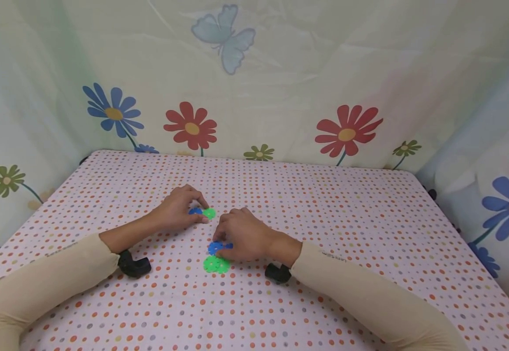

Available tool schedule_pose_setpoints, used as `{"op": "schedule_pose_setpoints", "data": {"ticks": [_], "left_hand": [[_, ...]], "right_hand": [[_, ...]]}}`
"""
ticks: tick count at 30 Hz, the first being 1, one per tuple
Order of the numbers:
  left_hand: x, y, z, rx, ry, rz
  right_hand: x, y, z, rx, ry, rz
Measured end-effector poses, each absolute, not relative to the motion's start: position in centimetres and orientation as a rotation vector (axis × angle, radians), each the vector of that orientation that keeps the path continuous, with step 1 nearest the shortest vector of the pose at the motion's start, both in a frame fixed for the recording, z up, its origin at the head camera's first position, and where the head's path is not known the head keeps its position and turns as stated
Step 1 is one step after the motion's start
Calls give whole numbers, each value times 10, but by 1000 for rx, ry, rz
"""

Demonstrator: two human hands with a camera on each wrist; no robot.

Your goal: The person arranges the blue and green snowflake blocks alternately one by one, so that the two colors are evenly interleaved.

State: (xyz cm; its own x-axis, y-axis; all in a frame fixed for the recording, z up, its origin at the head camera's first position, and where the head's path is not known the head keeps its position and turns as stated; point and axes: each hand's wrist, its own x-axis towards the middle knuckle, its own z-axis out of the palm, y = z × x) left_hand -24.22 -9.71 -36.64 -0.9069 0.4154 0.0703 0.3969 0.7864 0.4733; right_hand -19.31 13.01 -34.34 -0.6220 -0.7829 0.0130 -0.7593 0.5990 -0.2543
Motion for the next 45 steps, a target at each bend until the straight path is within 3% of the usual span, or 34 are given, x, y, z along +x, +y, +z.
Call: {"op": "schedule_pose_setpoints", "data": {"ticks": [16,28,45], "left_hand": [[-243,-99,-368,666,2929,816],[-244,-98,-370,516,2900,879],[-247,-101,-375,510,2868,945]], "right_hand": [[-196,132,-347,-1267,2770,-489],[-220,139,-347,-991,2725,-807],[-250,144,-355,-869,2816,-827]]}}
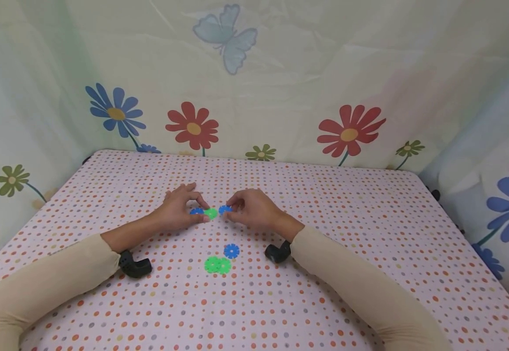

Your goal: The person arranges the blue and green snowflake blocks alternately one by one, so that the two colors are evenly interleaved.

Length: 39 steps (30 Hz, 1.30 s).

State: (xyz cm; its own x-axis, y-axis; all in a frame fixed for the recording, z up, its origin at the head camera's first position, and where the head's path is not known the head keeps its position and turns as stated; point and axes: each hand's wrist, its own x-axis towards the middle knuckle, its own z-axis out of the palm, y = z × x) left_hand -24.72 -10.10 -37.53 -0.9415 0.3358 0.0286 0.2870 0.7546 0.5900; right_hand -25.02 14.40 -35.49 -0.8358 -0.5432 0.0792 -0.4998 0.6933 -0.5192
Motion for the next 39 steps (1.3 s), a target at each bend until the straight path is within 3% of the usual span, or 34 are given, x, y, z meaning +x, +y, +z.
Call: {"op": "schedule_pose_setpoints", "data": {"ticks": [39], "left_hand": [[-244,-99,-372,440,2846,919]], "right_hand": [[-259,139,-358,-908,2821,-738]]}}
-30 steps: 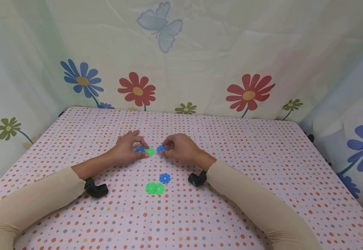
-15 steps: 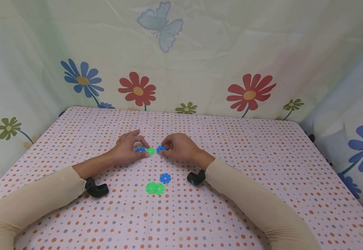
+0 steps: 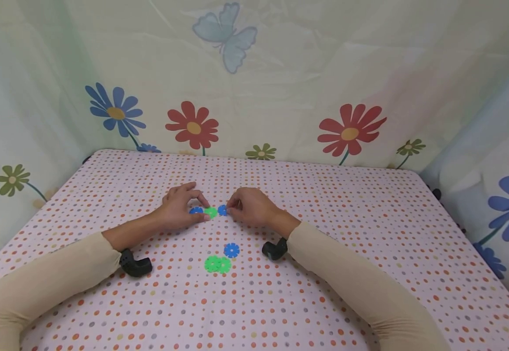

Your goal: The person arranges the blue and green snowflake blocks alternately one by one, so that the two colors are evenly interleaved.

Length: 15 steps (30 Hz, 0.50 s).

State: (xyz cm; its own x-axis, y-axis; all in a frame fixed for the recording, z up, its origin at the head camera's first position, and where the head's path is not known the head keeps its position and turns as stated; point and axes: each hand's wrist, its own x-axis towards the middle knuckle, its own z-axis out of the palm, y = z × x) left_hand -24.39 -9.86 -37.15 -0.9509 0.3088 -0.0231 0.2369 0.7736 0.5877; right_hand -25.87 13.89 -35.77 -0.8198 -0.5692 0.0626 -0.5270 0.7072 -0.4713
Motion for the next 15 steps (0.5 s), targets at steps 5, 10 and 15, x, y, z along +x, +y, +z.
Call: {"op": "schedule_pose_setpoints", "data": {"ticks": [5,10,15], "left_hand": [[-244,-99,-371,447,2845,918],[-244,-99,-371,448,2846,908],[-244,-99,-372,450,2849,904]], "right_hand": [[-258,139,-357,-907,2793,-774],[-259,137,-357,-898,2783,-765],[-261,135,-356,-892,2775,-743]]}}
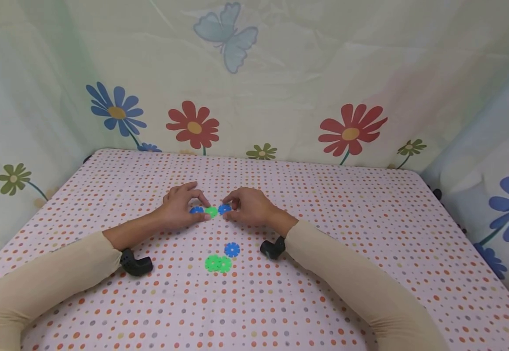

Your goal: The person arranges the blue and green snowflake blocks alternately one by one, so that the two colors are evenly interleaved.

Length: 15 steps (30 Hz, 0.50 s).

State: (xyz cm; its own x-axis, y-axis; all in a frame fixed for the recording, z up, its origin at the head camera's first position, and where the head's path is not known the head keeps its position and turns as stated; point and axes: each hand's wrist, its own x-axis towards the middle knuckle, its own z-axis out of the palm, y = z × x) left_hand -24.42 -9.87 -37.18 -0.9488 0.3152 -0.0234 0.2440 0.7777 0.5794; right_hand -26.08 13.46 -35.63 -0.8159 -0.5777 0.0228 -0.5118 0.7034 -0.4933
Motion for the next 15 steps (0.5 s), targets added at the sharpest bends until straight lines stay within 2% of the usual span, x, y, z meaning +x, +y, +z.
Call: {"op": "schedule_pose_setpoints", "data": {"ticks": [15], "left_hand": [[-245,-99,-371,455,2848,878]], "right_hand": [[-260,133,-355,-844,2775,-742]]}}
